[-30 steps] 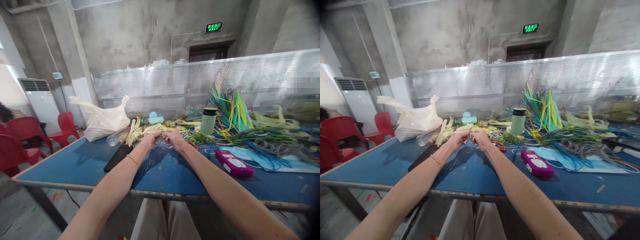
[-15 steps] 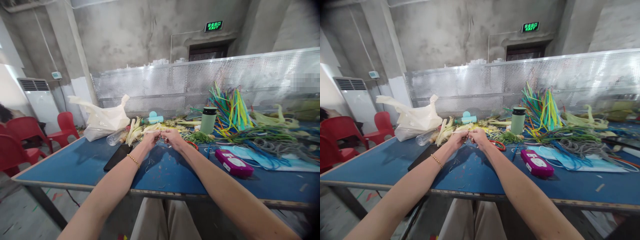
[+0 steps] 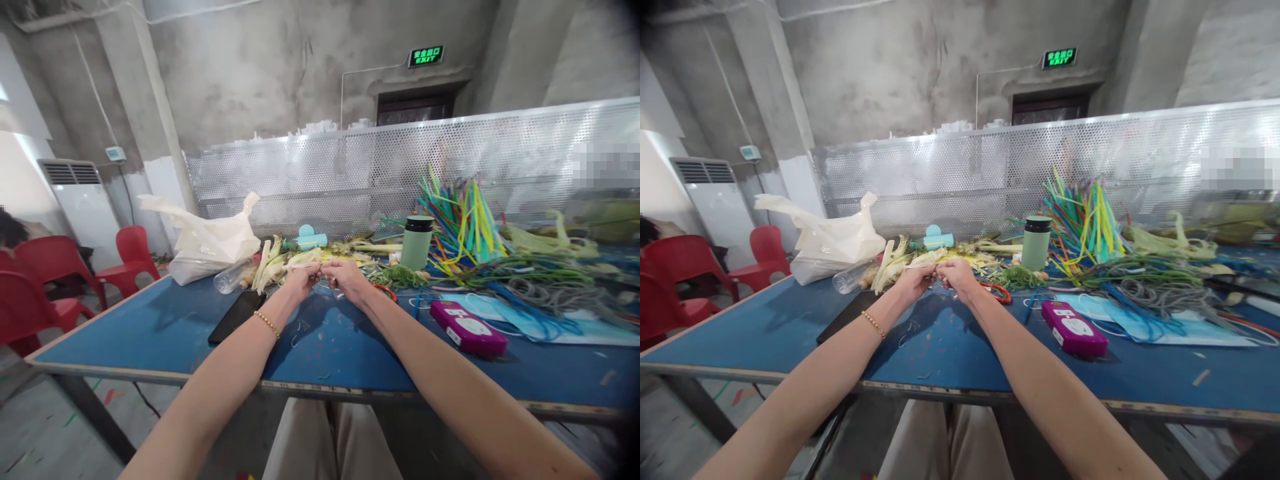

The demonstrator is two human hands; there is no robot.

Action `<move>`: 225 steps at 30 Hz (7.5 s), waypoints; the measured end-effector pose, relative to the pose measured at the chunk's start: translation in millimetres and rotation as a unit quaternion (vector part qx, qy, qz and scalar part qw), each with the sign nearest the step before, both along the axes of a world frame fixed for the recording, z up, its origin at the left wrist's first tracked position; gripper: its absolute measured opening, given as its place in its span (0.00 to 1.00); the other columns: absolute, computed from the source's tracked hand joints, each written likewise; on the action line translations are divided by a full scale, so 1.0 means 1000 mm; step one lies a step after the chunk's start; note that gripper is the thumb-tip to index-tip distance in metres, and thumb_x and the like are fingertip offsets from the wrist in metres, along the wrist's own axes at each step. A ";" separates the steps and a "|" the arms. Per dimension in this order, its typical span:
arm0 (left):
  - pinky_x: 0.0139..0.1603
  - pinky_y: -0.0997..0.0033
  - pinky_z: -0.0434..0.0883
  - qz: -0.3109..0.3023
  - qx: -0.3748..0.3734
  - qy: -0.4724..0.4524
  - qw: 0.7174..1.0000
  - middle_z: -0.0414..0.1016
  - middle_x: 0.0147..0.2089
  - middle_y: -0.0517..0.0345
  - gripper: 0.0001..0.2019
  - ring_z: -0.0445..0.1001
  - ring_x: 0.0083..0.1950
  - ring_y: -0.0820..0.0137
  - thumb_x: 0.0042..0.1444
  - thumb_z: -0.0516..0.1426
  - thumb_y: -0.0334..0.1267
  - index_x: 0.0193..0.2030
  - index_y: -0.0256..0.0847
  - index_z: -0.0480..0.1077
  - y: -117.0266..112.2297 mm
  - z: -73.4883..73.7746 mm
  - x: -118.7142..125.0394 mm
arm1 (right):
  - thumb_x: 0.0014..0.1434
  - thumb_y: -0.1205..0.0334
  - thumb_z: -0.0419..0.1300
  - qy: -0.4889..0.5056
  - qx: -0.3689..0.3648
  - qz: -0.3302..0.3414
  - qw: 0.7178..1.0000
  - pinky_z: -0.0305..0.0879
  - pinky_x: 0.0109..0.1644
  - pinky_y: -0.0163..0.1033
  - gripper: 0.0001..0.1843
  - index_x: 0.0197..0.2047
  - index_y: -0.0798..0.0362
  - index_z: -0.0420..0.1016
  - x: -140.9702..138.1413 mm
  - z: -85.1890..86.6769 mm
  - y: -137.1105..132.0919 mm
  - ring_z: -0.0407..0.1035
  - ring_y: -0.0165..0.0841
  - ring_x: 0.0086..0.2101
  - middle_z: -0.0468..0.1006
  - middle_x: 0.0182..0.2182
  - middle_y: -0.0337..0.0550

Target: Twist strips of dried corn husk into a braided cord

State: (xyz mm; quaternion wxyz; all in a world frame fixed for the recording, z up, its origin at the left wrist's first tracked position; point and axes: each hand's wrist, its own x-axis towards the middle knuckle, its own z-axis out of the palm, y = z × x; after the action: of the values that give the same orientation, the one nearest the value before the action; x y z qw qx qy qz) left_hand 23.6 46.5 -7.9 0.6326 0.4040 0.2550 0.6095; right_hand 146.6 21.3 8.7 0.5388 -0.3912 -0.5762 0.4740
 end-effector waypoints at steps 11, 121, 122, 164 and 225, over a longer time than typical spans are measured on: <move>0.23 0.76 0.54 0.042 -0.010 0.092 0.995 0.70 0.24 0.60 0.07 0.64 0.21 0.79 0.42 0.67 0.28 0.28 0.33 0.73 -0.010 0.011 -0.004 | 0.57 0.55 0.58 -0.185 0.119 -0.243 0.945 0.58 0.21 0.32 0.15 0.27 0.58 0.76 0.022 0.013 0.008 0.66 0.28 0.20 0.74 0.21 0.42; 0.22 0.73 0.53 -0.055 0.001 0.257 0.965 0.60 0.14 0.60 0.12 0.57 0.18 0.78 0.43 0.63 0.26 0.15 0.35 0.64 -0.016 0.004 -0.004 | 0.44 0.61 0.59 -0.359 0.097 0.055 0.927 0.57 0.24 0.31 0.08 0.23 0.57 0.74 0.038 0.018 0.005 0.64 0.28 0.20 0.71 0.15 0.37; 0.22 0.73 0.53 -0.054 0.000 0.257 0.965 0.60 0.14 0.60 0.13 0.57 0.18 0.78 0.43 0.63 0.26 0.15 0.34 0.64 -0.016 0.004 -0.004 | 0.45 0.60 0.59 -0.368 0.103 0.051 0.923 0.56 0.24 0.31 0.08 0.23 0.57 0.73 0.038 0.017 0.005 0.63 0.27 0.20 0.70 0.15 0.37; 0.26 0.76 0.63 0.002 0.016 0.150 0.989 0.70 0.21 0.59 0.06 0.67 0.23 0.76 0.41 0.64 0.25 0.25 0.35 0.72 -0.012 0.004 -0.002 | 0.48 0.65 0.59 -0.284 0.092 -0.046 0.953 0.62 0.22 0.32 0.03 0.26 0.56 0.72 0.027 0.013 -0.003 0.66 0.29 0.18 0.72 0.16 0.37; 0.30 0.74 0.61 -0.015 0.098 0.095 0.990 0.70 0.24 0.59 0.09 0.65 0.26 0.76 0.37 0.68 0.29 0.26 0.34 0.72 -0.008 0.002 -0.003 | 0.47 0.62 0.61 -0.089 0.041 -0.039 0.994 0.47 0.14 0.29 0.08 0.25 0.52 0.63 0.016 0.007 -0.008 0.51 0.22 0.11 0.59 0.09 0.27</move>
State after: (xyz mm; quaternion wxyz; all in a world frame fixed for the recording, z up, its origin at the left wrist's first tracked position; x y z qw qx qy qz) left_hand 20.1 38.9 -5.5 0.5714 0.5242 0.2470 0.5811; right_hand 163.0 13.2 16.0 0.5188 -0.4315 -0.6253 0.3920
